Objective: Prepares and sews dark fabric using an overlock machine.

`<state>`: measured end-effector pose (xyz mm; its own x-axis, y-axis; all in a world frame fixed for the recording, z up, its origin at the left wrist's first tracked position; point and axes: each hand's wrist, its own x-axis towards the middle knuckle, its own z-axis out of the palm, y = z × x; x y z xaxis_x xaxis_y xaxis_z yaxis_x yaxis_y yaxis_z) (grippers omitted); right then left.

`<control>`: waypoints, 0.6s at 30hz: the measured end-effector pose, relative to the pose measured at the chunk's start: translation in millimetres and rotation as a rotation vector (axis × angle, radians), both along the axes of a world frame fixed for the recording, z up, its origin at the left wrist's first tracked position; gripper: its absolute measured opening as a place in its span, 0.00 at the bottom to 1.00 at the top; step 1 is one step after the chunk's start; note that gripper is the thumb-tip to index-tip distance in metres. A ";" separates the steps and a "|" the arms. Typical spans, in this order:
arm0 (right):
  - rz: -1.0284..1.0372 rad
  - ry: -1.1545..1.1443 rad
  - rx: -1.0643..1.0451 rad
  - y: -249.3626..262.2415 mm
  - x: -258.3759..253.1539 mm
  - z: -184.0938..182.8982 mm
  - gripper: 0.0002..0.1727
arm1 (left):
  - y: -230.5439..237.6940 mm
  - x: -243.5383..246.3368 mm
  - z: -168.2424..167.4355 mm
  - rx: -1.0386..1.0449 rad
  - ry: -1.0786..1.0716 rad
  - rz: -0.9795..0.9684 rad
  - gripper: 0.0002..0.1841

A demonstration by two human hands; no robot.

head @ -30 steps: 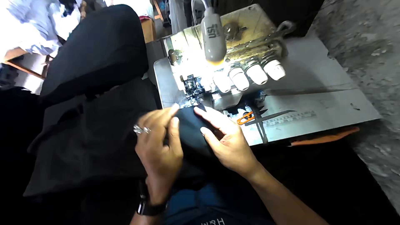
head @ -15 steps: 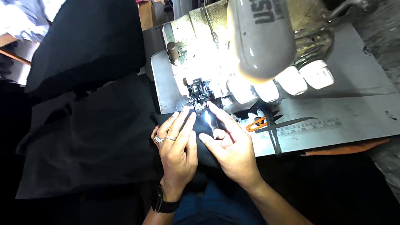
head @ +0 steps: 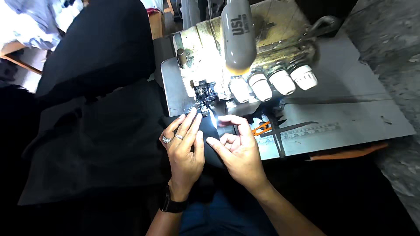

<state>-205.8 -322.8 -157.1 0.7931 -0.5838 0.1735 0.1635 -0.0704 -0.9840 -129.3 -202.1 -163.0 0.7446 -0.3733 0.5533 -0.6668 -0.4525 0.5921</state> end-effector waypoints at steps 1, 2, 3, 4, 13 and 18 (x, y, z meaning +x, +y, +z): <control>0.002 0.012 0.010 -0.6 -1.1 0.5 0.27 | -0.9 -0.1 0.4 0.002 0.001 0.008 0.16; 0.006 0.030 0.022 -1.3 -3.1 1.6 0.28 | -1.5 -0.2 0.2 0.001 0.000 0.015 0.16; 0.015 0.055 0.029 -2.4 -6.2 3.3 0.28 | -1.9 -0.1 0.0 0.003 -0.001 0.019 0.17; 0.032 0.088 0.030 -3.8 -10.7 4.5 0.28 | -2.1 0.1 0.2 0.007 -0.001 0.021 0.17; 0.355 0.302 0.277 4.9 -85.8 12.3 0.09 | 53.8 -35.8 37.1 0.157 0.047 -0.284 0.38; 0.348 0.182 0.434 17.7 -91.8 31.3 0.16 | 49.5 -87.9 7.7 0.147 -0.079 -0.197 0.29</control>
<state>-297.5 -305.1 -125.8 0.9457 -0.2705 -0.1801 -0.0696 0.3726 -0.9254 -217.3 -152.6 -155.3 0.6060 -0.5879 0.5358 -0.7923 -0.3863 0.4722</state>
